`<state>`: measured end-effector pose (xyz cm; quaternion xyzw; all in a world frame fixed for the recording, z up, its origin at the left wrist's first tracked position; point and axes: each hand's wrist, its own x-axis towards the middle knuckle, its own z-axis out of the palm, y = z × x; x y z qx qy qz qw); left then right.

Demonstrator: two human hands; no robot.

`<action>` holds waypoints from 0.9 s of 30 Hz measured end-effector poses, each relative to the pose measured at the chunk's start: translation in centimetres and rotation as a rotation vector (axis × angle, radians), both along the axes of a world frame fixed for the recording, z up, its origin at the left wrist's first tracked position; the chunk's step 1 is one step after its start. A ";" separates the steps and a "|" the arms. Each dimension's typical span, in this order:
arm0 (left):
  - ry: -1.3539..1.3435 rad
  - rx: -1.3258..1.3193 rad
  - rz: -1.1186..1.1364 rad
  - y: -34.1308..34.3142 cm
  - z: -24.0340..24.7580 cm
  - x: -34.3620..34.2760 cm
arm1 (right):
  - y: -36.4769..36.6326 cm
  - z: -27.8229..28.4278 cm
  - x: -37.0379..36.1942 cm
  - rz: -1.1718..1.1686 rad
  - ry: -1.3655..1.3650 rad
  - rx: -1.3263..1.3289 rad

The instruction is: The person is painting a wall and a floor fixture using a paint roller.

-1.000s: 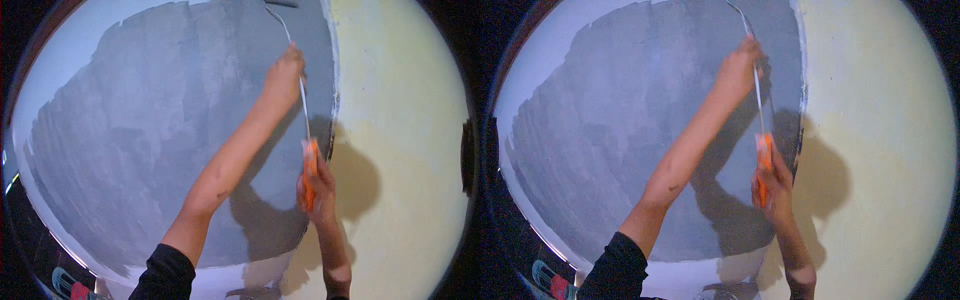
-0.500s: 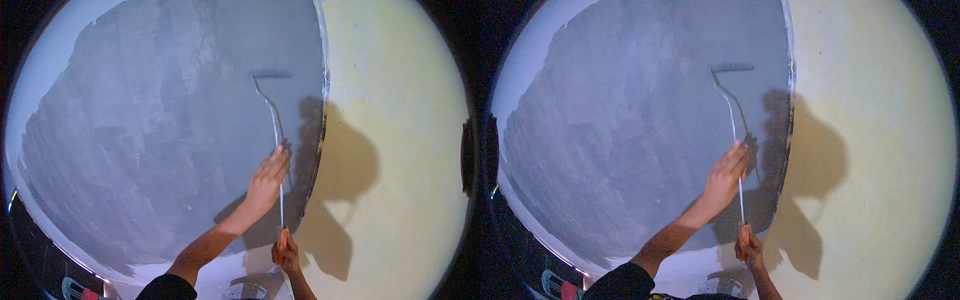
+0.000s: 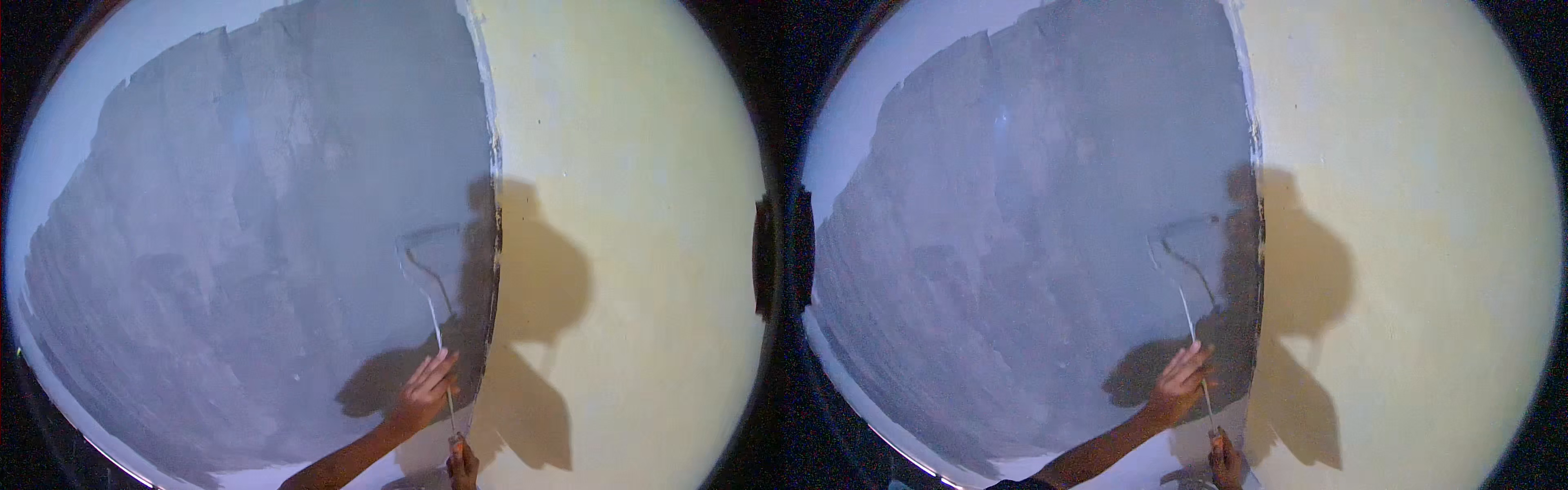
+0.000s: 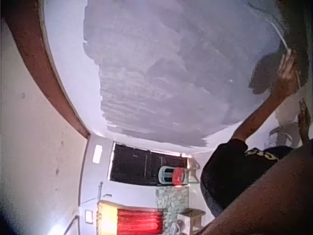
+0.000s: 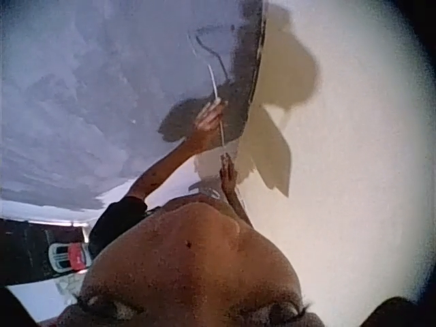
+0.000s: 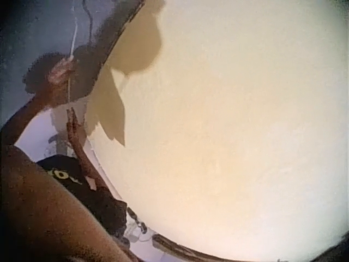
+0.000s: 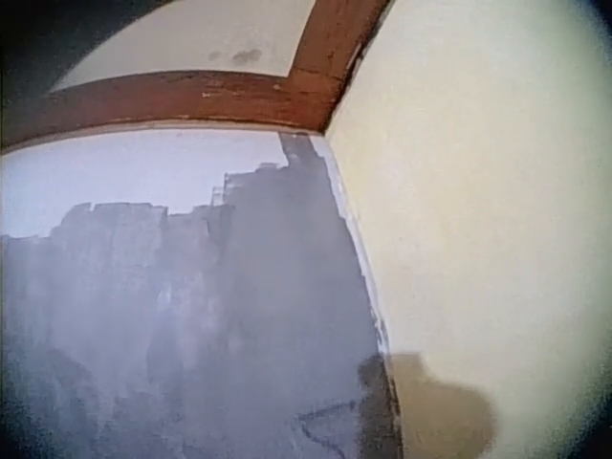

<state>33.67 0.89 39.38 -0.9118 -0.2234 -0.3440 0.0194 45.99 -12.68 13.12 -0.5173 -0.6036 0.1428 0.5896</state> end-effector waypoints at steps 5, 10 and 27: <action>-0.072 0.263 -0.086 2.1 16.4 2.4 | 3.0 18.3 0.7 0.103 0.531 -0.055; -0.093 0.356 -0.129 6.5 26.3 5.7 | 4.7 31.2 2.5 0.028 0.433 0.029; -0.166 0.584 -0.249 14.1 45.9 10.4 | 10.5 49.1 10.0 0.056 0.222 0.247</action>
